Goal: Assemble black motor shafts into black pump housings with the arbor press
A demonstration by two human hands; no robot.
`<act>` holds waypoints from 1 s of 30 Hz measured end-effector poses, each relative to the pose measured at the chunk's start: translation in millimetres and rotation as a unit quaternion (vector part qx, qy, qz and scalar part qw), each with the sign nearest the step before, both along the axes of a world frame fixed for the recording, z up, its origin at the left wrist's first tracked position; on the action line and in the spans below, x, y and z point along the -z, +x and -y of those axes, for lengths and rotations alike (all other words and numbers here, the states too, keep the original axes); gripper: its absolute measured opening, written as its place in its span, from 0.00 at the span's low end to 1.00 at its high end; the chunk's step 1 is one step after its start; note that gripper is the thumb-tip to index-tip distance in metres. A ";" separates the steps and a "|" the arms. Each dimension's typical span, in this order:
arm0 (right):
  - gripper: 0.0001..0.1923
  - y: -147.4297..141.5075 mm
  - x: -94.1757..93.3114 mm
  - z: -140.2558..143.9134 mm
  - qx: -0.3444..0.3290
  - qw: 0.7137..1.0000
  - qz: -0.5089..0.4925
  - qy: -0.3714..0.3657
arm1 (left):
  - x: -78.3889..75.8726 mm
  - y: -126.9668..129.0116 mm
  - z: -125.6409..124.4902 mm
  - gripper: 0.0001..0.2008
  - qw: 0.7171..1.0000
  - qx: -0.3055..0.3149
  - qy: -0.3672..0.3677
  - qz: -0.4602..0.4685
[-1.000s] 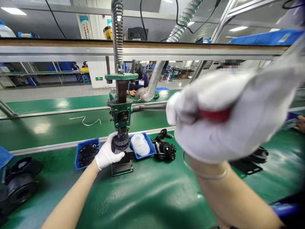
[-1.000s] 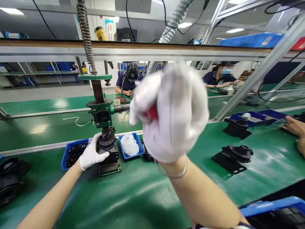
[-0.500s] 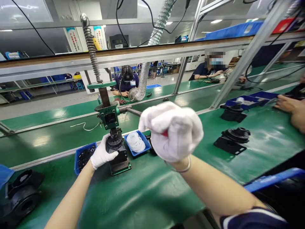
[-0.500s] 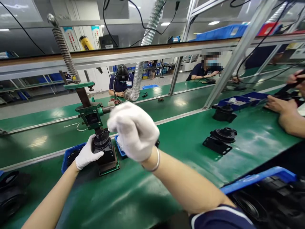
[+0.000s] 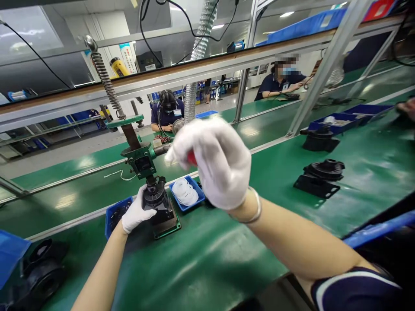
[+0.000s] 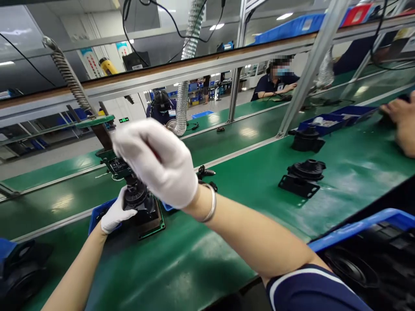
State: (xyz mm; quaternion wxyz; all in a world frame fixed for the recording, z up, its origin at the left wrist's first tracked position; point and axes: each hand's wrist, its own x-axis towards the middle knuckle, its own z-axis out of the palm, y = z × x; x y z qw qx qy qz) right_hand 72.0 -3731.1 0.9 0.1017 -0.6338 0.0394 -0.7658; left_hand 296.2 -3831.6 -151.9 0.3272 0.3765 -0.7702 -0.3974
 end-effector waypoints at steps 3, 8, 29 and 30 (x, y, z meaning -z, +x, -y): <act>0.09 2.1 3.7 -1.7 0.023 0.999 0.029 -0.035 | -0.1 3.9 -1.8 0.52 1.000 0.008 0.011 -0.001; 0.10 1.7 -0.1 5.1 0.060 0.997 -0.052 0.024 | 2.5 7.6 -6.1 0.48 0.998 -0.054 0.001 0.024; 0.25 -49.5 188.9 -30.2 0.152 0.728 -0.604 0.285 | 38.8 12.3 -105.9 0.40 0.965 0.139 -0.053 0.216; 0.26 -48.1 190.5 -29.1 0.158 0.723 -0.614 0.273 | 37.5 11.9 -106.2 0.43 0.962 0.132 -0.054 0.232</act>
